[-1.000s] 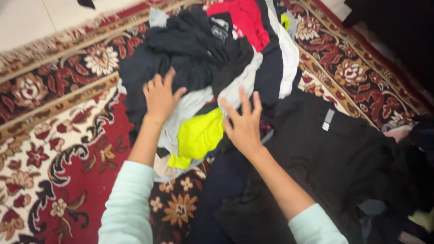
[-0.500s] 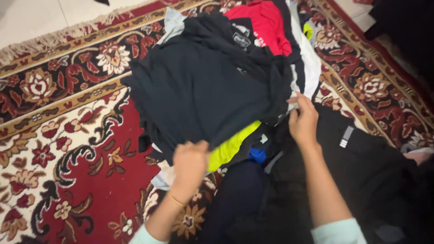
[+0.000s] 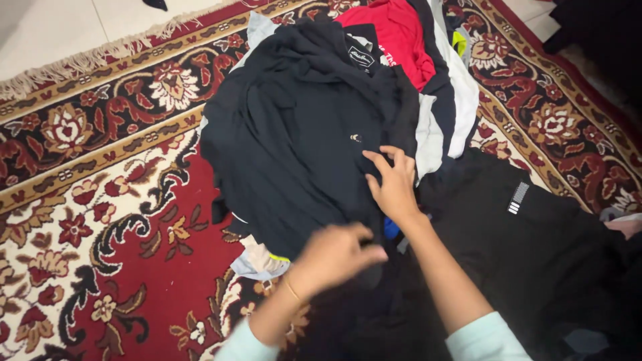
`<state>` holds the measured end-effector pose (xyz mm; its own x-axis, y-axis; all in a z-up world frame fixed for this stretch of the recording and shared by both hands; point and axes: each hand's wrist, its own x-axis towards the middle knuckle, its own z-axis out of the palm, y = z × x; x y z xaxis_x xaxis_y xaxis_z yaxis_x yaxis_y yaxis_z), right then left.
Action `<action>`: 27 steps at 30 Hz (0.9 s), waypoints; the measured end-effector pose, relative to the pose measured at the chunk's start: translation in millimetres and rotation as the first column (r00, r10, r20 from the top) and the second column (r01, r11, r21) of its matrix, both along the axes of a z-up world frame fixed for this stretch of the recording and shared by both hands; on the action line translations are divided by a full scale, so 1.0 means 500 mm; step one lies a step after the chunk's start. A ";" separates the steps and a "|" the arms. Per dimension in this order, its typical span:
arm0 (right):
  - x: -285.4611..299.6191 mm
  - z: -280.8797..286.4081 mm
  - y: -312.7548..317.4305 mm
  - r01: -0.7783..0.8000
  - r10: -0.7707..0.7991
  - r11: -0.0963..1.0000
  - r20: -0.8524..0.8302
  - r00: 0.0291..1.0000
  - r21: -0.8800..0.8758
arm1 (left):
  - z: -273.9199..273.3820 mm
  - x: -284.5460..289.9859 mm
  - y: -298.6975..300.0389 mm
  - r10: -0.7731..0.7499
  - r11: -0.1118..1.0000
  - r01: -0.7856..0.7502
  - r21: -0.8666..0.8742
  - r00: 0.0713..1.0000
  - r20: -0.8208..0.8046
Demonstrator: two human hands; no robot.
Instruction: The person uses a blue handheld stapler to attach white tags to the collar area of black shirts. They handle the shirts by smoothing them out on a pile of clothes on the floor, then staple the tags in place before moving to the next item.
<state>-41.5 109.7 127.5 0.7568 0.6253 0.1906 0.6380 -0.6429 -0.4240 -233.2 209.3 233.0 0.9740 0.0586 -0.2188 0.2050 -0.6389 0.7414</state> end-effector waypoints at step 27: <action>0.037 -0.114 -0.221 0.388 0.269 0.684 -0.708 0.653 0.618 | -0.274 0.020 0.368 0.872 0.312 -0.602 -0.735 -0.126 0.473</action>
